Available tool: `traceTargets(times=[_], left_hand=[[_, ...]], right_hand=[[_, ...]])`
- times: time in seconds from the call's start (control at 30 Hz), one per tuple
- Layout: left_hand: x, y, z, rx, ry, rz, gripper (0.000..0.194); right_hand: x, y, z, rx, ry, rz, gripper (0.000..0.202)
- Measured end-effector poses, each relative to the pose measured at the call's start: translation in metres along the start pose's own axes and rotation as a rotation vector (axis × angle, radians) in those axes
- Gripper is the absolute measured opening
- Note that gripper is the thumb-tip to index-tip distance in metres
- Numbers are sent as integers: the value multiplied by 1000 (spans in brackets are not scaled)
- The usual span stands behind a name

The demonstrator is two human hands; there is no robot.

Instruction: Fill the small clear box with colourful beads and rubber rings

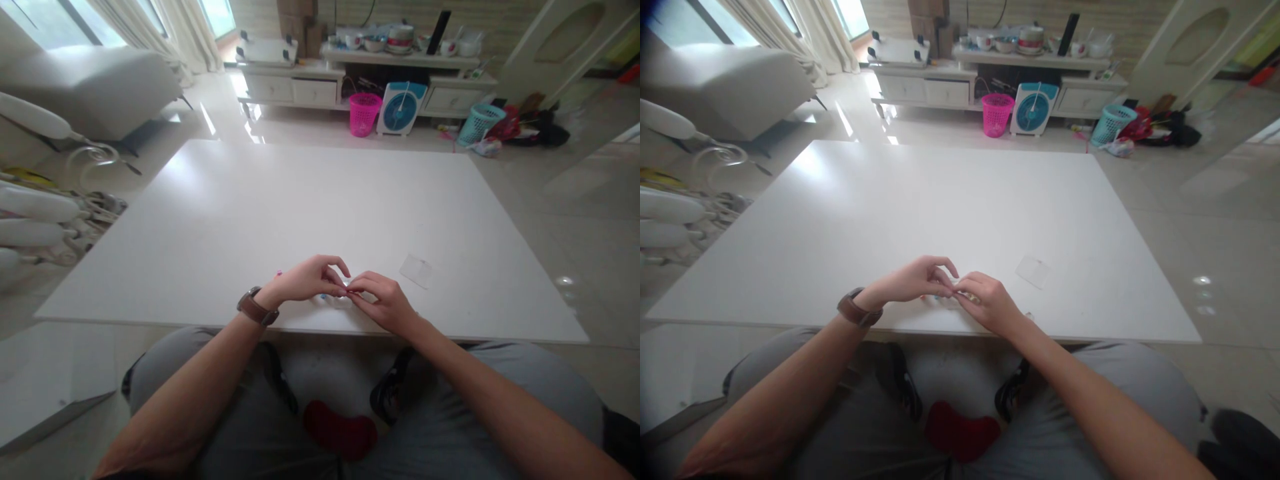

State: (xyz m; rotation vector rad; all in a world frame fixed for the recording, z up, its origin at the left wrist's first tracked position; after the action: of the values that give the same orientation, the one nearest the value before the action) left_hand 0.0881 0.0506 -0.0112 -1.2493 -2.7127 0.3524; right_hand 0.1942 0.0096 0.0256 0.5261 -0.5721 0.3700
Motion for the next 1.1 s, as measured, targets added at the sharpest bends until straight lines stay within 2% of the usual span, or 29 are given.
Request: traceTargets(times=[0.13, 0.3, 0.4, 0.57, 0.9, 1.0, 1.1], left_hand=[[11, 0, 3, -12, 67, -31, 27], [36, -2, 5, -29, 346, -220, 13], [33, -1, 6, -18, 490, -222, 10], [25, 1, -1, -95, 645, -244, 13], [25, 3, 3, -137, 741, -223, 12], [23, 2, 2, -164, 763, -215, 12], [20, 2, 1, -193, 773, -207, 13]], right_hand=[[3, 4, -10, -48, -20, -15, 14], [-3, 12, -23, -66, -190, 58, 11], [-13, 15, -25, -35, -347, 150, 8], [-25, 19, -23, -20, -480, 234, 6], [-25, 25, -23, -77, -439, 242, 10], [-21, 22, -22, -42, -421, 249, 11], [-22, 18, -17, 36, -411, 320, 16]])
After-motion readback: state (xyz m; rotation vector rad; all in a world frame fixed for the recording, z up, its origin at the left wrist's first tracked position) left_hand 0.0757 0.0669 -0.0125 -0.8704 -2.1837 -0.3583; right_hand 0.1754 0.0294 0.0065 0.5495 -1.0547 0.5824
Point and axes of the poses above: each hand's wrist, its own y-axis towards the middle knuckle, its own x-axis out of the back of the hand, z = x × y, the point moved 9 cm from there along y, towards the middle knuckle, and after that the axes turned 2 degrees about -y, right-handed, at the moved point
